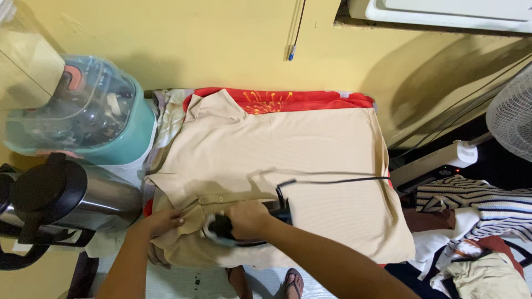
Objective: The person irons a beige shirt on a table covered with a red floral cloth. They repeatedly smooth the fabric with one hand while moving the iron with the other, then lift and reposition the shirt to continue ironing different sections.
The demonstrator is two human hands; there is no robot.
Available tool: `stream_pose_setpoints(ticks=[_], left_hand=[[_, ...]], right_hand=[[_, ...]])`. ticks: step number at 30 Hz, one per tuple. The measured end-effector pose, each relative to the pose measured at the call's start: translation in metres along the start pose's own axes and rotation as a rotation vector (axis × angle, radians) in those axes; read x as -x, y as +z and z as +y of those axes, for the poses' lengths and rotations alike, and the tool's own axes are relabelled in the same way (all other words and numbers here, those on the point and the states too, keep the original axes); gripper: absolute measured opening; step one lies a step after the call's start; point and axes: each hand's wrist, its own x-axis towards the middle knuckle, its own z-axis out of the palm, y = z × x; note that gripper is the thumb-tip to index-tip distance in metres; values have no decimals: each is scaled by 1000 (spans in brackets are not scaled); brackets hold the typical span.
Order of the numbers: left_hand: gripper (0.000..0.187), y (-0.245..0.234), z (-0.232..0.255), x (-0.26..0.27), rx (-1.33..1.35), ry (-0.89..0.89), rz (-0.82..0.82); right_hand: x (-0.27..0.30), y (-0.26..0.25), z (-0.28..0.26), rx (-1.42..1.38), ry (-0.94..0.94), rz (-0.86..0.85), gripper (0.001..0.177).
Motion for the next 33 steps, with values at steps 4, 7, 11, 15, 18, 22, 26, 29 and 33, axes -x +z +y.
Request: stream_pose_setpoints(ticks=[4,7,11,15,18,22,26,29,33], left_hand=[[42,-1,3,-7,-191,4,6],[44,-5,20,0,-258,-93,0],[48,-16,76,18,-555,-192,134],[50,-19,176,24,-579,-264,143],[36,0,249,12,-442,-101,370],[38,52,315,-24,-404,347,577],[61,117,358,-66,-414,581,638],[73,158,378,-80,-526,682,719],[76,176,379,-73,-671,630,699]], right_hand=[[-5,-4,-13,-12,24,90,36],[7,-7,-4,-1,7,-2,40],[33,-12,27,-70,220,30,36],[66,-21,82,-174,413,156,33],[96,-22,129,-248,563,245,33],[133,-18,187,-297,767,381,30],[164,-14,232,-408,986,556,30],[186,-11,252,-529,1005,635,36],[204,4,264,-723,877,626,45]])
